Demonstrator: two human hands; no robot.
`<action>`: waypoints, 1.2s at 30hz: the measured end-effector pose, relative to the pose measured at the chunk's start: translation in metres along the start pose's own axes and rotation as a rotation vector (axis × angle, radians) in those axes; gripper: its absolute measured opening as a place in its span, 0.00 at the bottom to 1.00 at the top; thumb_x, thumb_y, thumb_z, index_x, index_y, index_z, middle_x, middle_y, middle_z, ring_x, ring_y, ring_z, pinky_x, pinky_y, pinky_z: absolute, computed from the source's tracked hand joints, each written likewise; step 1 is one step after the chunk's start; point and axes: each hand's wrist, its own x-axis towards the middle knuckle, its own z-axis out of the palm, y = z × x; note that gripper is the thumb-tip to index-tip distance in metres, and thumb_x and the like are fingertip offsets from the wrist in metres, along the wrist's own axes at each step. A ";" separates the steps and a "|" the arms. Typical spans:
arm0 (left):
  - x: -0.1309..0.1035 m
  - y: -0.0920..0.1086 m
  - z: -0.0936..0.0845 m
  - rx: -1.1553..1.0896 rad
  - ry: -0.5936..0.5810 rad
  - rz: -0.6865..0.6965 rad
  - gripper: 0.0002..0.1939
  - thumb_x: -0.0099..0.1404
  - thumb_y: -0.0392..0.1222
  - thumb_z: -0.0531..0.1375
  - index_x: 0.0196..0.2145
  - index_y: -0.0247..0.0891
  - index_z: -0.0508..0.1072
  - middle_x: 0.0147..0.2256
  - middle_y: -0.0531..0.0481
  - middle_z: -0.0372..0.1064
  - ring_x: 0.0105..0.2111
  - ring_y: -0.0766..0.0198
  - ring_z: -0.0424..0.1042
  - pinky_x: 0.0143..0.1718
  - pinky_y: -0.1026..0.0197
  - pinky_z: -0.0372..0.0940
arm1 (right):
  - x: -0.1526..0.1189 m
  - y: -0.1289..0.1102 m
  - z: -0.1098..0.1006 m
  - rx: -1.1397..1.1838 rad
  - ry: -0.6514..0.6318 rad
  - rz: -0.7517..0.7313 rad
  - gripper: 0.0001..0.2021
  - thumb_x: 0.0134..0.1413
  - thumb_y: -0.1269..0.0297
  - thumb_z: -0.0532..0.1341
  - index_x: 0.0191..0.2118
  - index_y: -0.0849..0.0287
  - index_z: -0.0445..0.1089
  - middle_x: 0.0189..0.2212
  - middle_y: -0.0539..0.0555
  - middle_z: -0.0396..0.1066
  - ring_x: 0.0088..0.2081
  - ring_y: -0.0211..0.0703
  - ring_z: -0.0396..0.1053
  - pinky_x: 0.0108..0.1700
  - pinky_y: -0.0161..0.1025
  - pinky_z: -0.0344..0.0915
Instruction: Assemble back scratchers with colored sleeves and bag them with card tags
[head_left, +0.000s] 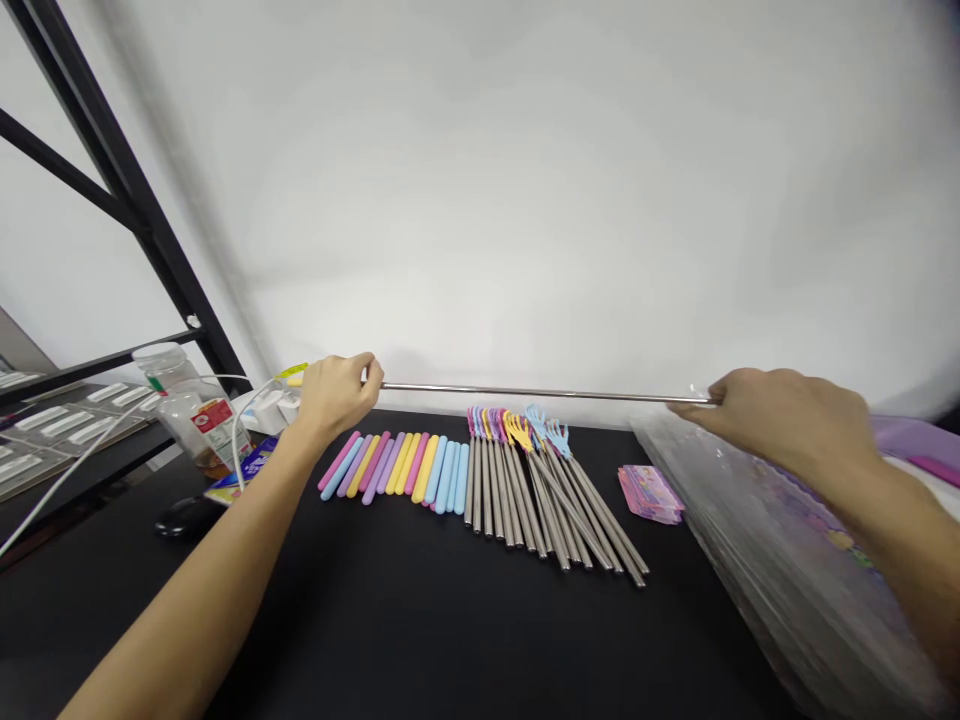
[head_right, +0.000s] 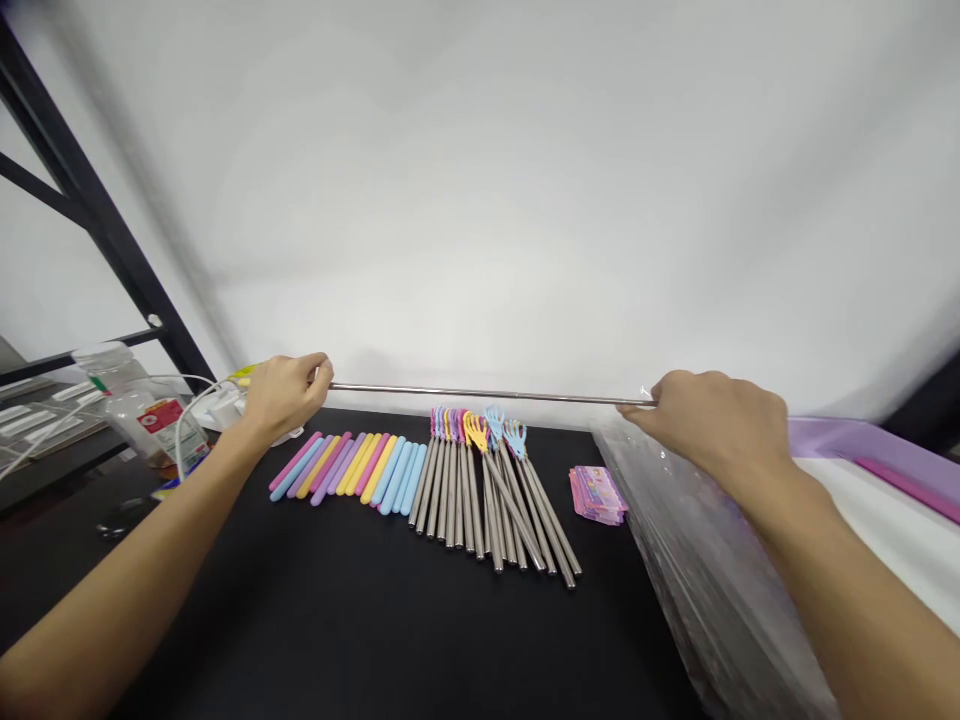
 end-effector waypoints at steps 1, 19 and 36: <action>-0.001 0.011 -0.001 -0.021 0.000 0.015 0.16 0.66 0.42 0.48 0.26 0.39 0.70 0.19 0.48 0.66 0.23 0.58 0.66 0.26 0.59 0.46 | -0.003 -0.008 0.000 -0.008 0.004 -0.044 0.25 0.58 0.44 0.52 0.31 0.60 0.77 0.30 0.67 0.74 0.32 0.60 0.72 0.29 0.46 0.56; -0.030 0.122 -0.011 -0.208 -0.078 0.462 0.17 0.74 0.47 0.41 0.46 0.41 0.66 0.24 0.52 0.72 0.21 0.62 0.70 0.23 0.62 0.51 | -0.039 -0.087 0.001 -0.079 0.110 -0.329 0.22 0.58 0.49 0.53 0.28 0.59 0.76 0.25 0.61 0.75 0.31 0.56 0.75 0.27 0.40 0.54; -0.006 0.086 -0.008 -0.126 0.028 0.356 0.15 0.71 0.45 0.45 0.38 0.40 0.71 0.22 0.52 0.71 0.20 0.63 0.66 0.24 0.60 0.43 | -0.027 -0.075 0.013 -0.039 0.188 -0.316 0.25 0.62 0.50 0.48 0.31 0.59 0.77 0.26 0.62 0.76 0.31 0.53 0.73 0.32 0.43 0.54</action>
